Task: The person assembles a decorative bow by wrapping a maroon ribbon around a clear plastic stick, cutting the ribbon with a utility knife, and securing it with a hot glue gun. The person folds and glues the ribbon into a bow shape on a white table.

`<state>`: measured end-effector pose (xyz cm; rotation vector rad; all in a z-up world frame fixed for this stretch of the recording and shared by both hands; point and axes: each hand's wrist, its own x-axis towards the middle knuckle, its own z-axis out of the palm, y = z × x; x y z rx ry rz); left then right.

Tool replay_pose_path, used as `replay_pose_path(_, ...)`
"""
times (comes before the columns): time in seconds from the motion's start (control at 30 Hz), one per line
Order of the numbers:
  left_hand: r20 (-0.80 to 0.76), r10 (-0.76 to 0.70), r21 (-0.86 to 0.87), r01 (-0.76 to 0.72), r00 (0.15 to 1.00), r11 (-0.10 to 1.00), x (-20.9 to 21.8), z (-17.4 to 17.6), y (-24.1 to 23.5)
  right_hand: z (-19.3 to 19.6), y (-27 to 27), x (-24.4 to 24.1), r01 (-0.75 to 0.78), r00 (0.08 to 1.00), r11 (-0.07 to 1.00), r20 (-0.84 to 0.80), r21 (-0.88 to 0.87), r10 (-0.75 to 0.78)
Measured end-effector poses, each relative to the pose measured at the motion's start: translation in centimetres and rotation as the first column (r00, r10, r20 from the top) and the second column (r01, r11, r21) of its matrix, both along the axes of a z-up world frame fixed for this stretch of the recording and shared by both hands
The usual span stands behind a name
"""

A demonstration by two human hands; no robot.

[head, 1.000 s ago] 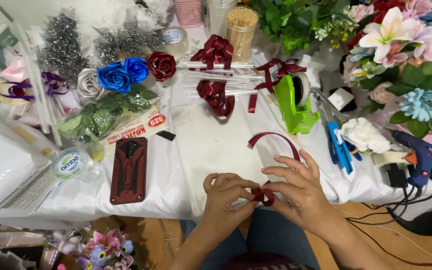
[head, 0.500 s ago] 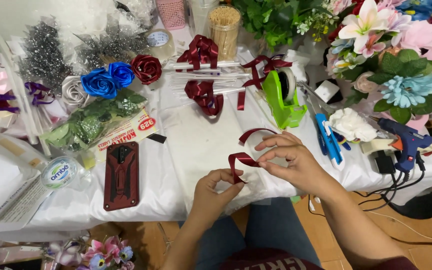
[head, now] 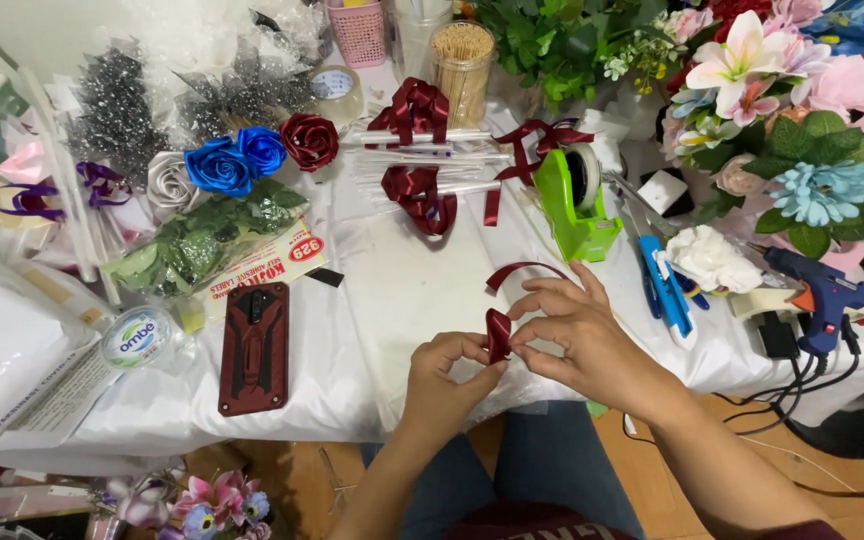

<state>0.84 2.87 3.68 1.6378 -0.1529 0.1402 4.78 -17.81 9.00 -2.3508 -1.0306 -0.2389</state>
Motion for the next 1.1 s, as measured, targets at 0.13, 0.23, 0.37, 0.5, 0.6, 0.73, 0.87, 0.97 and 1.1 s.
replay_pose_path(0.13, 0.123, 0.031, 0.112, -0.045, 0.992, 0.993, -0.2, 0.0, -0.3, -0.5, -0.3, -0.1, -0.017, 1.000, 1.000, 0.002, -0.024, 0.017)
replay_pose_path(0.23, 0.043, 0.026, 0.195, -0.034, 0.999, 0.980, -0.5, -1.1, -0.4, -0.5, -0.1, -0.2, -0.009, 1.000, 0.999, 0.023, -0.048, 0.010)
replay_pose_path(0.37, 0.043, 0.047, 0.179, -0.054, 0.998, 0.982, -0.8, -1.8, -0.5, 0.0, 0.4, -0.8, -0.006, 0.998, 0.999, 0.066, -0.053, 0.010)
replay_pose_path(0.5, 0.085, 0.264, 0.028, -0.267, 0.961, 0.963, -0.9, -2.8, 0.4, -0.1, -0.1, -1.6, 0.132, 0.974, 0.974, 0.160, 0.182, -0.161)
replay_pose_path(0.6, 0.163, 0.362, -0.156, -0.339, 0.918, 0.928, -1.0, -2.3, 4.3, -3.8, -1.5, -1.8, 0.244, 0.968, 0.917, -0.026, 0.316, -0.249)
replay_pose_path(0.73, 0.138, 0.490, -0.287, -0.439, 0.861, 0.852, -2.1, -0.7, 7.4, -7.8, 0.6, -3.4, 0.026, 0.993, 0.979, -0.114, 0.203, -0.003)
replay_pose_path(0.87, 0.132, 0.544, -0.329, -0.481, 0.829, 0.813, -3.0, -0.7, 8.7, -8.6, 2.3, -3.7, -0.005, 1.000, 0.999, 0.028, 0.052, 0.004)
replay_pose_path(0.97, 0.117, 0.562, -0.350, -0.496, 0.819, 0.795, -3.5, -1.5, 9.1, -8.0, 2.7, -3.5, 0.012, 1.000, 0.997, 0.001, 0.073, -0.012)
replay_pose_path(1.1, 0.075, 0.581, -0.367, -0.520, 0.810, 0.772, -4.1, -1.6, 9.4, -8.7, 1.9, -2.6, 0.004, 0.999, 0.998, -0.041, 0.066, -0.001)
